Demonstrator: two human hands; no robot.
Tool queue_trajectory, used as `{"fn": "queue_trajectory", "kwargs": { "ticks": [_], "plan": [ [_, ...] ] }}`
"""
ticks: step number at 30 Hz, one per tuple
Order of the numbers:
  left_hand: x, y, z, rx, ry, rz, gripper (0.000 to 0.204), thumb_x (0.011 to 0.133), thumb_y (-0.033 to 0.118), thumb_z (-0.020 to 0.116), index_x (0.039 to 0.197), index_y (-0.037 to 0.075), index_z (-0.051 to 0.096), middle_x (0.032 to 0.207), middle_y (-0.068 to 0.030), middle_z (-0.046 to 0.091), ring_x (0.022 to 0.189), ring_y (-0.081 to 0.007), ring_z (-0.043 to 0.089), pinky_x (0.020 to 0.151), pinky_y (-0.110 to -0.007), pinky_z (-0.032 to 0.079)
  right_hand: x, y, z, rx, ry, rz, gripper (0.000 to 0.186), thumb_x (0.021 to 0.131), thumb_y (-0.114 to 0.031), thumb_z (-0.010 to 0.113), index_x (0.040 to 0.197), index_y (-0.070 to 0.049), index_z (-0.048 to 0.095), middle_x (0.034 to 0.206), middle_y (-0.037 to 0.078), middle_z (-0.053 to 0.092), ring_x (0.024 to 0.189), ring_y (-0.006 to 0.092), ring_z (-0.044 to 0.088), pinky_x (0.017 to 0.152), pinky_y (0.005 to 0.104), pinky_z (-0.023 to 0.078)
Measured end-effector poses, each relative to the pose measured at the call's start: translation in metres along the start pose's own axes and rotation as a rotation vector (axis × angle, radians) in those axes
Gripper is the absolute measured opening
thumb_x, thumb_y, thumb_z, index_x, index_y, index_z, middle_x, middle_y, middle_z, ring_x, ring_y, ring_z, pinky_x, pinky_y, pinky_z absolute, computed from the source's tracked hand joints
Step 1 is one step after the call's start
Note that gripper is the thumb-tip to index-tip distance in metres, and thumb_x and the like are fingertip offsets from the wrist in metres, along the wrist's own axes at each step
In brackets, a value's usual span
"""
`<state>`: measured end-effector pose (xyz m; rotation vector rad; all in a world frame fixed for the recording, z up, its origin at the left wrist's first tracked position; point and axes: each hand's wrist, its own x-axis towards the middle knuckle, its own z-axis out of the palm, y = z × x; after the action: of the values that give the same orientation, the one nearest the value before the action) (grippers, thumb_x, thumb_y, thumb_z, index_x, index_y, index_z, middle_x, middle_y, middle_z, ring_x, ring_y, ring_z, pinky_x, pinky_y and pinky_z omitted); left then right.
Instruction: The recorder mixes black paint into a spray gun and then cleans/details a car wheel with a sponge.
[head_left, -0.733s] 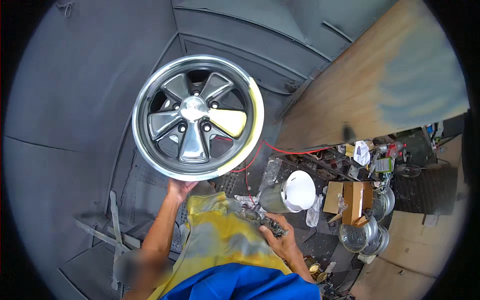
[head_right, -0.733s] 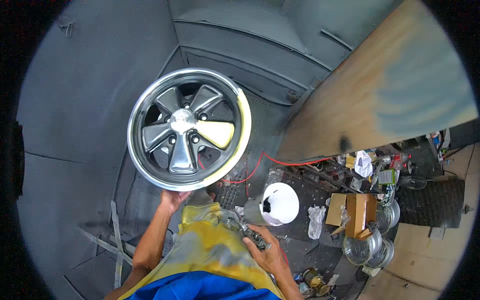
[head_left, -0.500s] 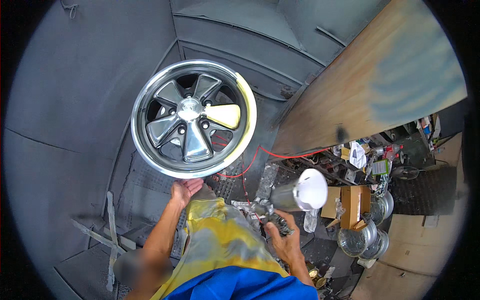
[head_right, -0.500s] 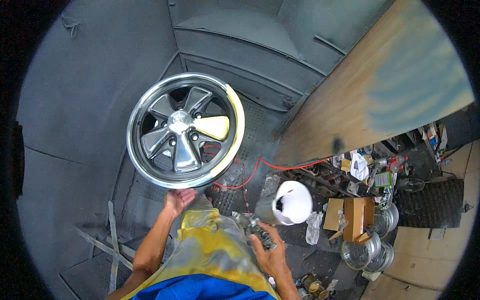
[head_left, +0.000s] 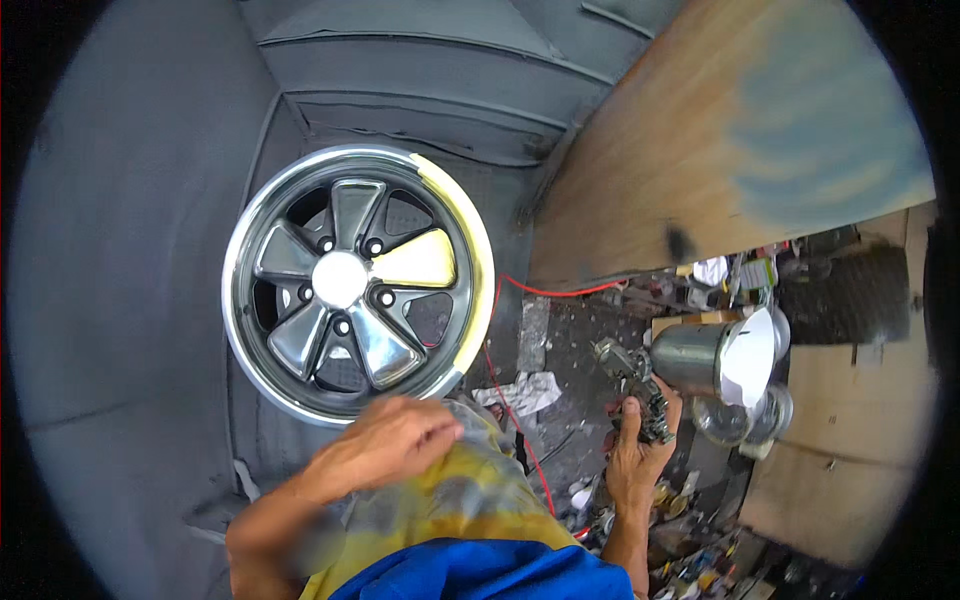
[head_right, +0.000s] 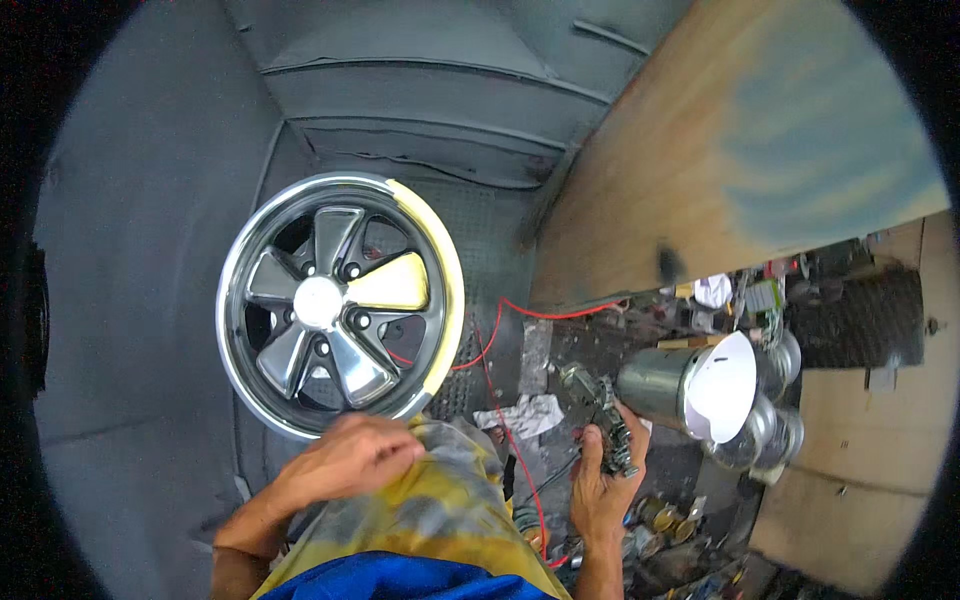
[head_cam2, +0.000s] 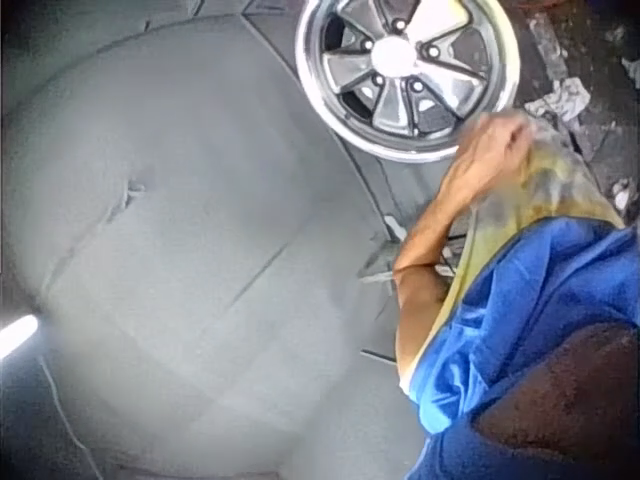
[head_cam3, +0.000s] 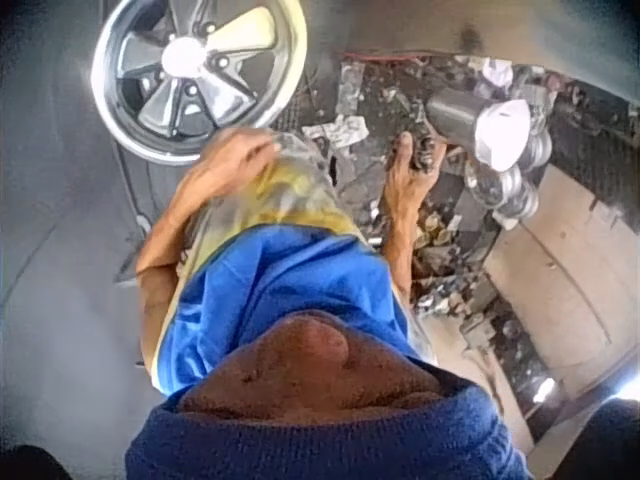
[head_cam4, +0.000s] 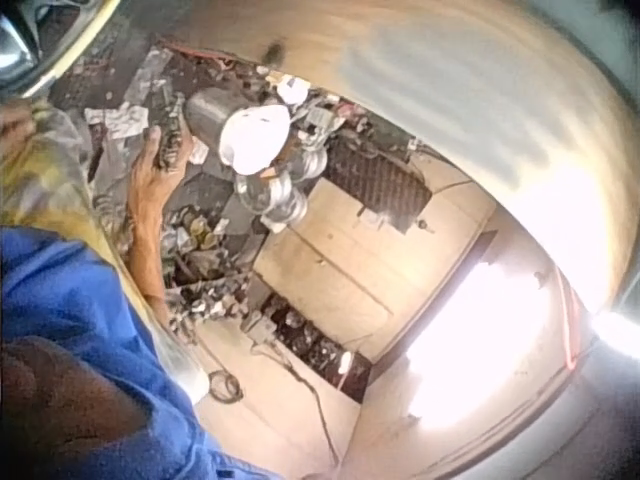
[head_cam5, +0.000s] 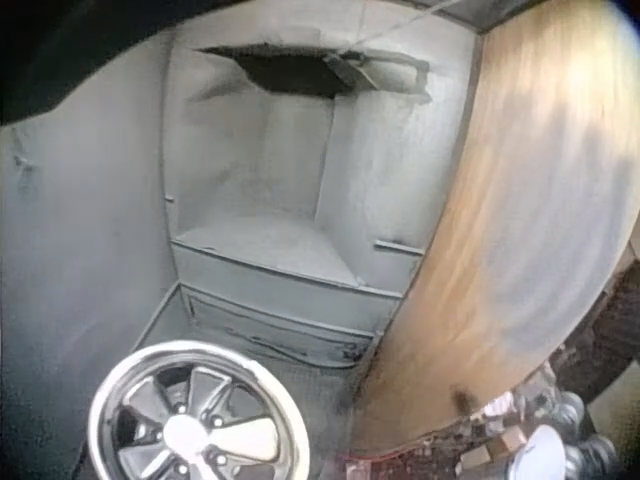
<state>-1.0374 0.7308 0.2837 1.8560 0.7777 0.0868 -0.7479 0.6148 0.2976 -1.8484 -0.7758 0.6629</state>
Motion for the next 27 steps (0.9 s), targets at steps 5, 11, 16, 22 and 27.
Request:
{"fn": "queue_trajectory", "kwargs": {
  "ticks": [5, 11, 16, 22, 27],
  "plan": [
    [0.034, -0.028, -0.045, 0.39, 0.106, 0.115, 0.015, 0.1, 0.017, 0.068, 0.099, 0.002, 0.068, 0.124, -0.0194, 0.068, 0.079, -0.0394, 0.073, 0.069, -0.049, 0.059, -0.01, -0.006, 0.034, 0.036, 0.067, 0.071, 0.041, 0.108, -0.016, 0.067, 0.143, -0.001, 0.053, 0.097, 0.01, 0.072, 0.064, 0.0076, 0.061, 0.051, 0.0234, 0.05],
    [0.062, -0.047, -0.055, 0.546, -0.096, 0.23, 0.01, 0.096, 0.008, 0.065, 0.096, -0.001, 0.06, 0.154, -0.0291, 0.053, 0.069, -0.0383, 0.073, 0.061, -0.049, 0.06, -0.045, -0.015, 0.054, 0.052, 0.017, 0.217, 0.04, 0.105, -0.015, 0.07, 0.139, 0.0, 0.055, 0.094, 0.011, 0.076, 0.06, 0.009, 0.06, 0.052, 0.0246, 0.048],
    [0.08, -0.055, -0.062, 0.65, -0.054, 0.266, 0.012, 0.094, 0.008, 0.066, 0.097, -0.001, 0.059, 0.16, -0.0308, 0.047, 0.068, -0.0371, 0.074, 0.059, -0.048, 0.06, -0.063, -0.022, 0.064, 0.113, -0.067, 0.287, 0.039, 0.103, -0.011, 0.073, 0.137, 0.001, 0.057, 0.096, 0.011, 0.076, 0.066, 0.0112, 0.064, 0.06, 0.0262, 0.05],
    [0.08, -0.052, -0.062, 0.686, -0.147, 0.256, 0.012, 0.09, 0.005, 0.064, 0.099, -0.002, 0.06, 0.161, -0.0319, 0.045, 0.072, -0.0352, 0.076, 0.064, -0.047, 0.063, -0.065, -0.014, 0.073, -0.038, -0.144, 0.195, 0.039, 0.098, -0.018, 0.08, 0.13, 0.002, 0.066, 0.102, 0.015, 0.074, 0.094, 0.0254, 0.069, 0.087, 0.0371, 0.053],
    [0.075, -0.056, -0.06, 0.681, -0.192, 0.269, 0.01, 0.091, 0.006, 0.065, 0.098, 0.0, 0.062, 0.16, -0.0282, 0.048, 0.072, -0.0355, 0.076, 0.063, -0.046, 0.063, -0.062, -0.02, 0.08, -0.023, -0.129, 0.183, 0.039, 0.097, -0.015, 0.08, 0.13, 0.001, 0.067, 0.103, 0.015, 0.075, 0.094, 0.0258, 0.07, 0.088, 0.0363, 0.053]
  ]
}}
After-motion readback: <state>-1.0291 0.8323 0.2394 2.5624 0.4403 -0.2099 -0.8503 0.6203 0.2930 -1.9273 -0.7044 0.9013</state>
